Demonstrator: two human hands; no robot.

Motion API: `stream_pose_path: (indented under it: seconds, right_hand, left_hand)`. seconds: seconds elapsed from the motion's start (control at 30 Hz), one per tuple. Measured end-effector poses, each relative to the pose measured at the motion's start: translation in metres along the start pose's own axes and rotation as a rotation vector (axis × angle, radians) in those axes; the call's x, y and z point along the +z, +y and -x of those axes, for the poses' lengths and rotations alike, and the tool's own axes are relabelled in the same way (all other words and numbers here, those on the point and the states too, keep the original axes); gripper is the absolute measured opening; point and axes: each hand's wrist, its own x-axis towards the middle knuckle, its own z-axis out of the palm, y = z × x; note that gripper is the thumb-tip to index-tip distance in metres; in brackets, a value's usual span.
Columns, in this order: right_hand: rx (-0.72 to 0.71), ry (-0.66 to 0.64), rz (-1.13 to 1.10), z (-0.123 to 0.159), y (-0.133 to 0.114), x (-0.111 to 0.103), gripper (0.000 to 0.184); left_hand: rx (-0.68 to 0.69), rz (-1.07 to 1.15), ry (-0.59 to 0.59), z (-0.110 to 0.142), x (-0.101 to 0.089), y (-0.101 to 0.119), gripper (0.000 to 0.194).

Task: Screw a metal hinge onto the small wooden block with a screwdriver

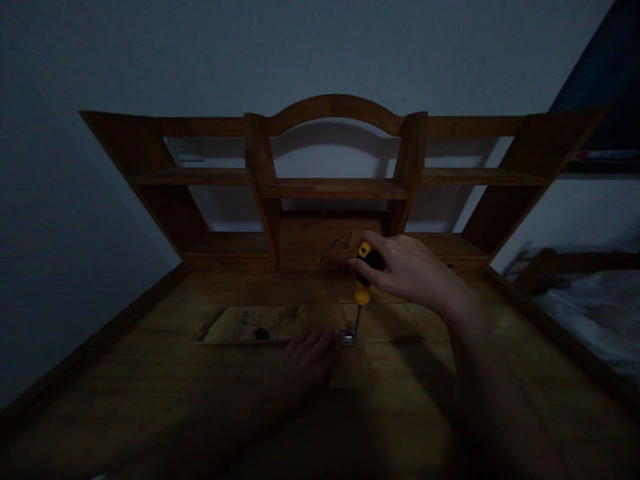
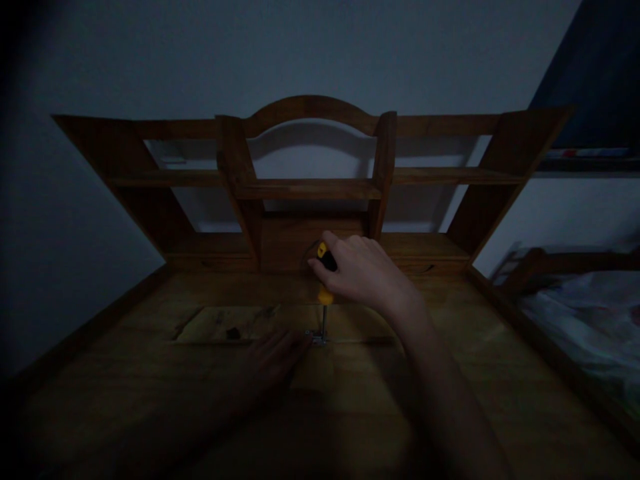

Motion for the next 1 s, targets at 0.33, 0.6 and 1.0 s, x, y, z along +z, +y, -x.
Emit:
stream_pose_path:
  seconds: [0.33,0.6,1.0]
  right_hand:
    - [-0.005,0.022,0.029,0.0,0.0,0.0,0.041]
    - [-0.013,-0.034,-0.12,0.001,0.002,-0.004,0.027]
    - [-0.043,0.011,-0.102,0.001,0.0,0.0,0.04]
  left_hand:
    - [0.027,-0.071,0.067,0.001,0.007,0.0,0.039]
    - [0.046,-0.078,0.073,0.0,0.008,-0.003,0.04]
    - [0.057,-0.181,0.173,0.003,0.014,0.003,0.039]
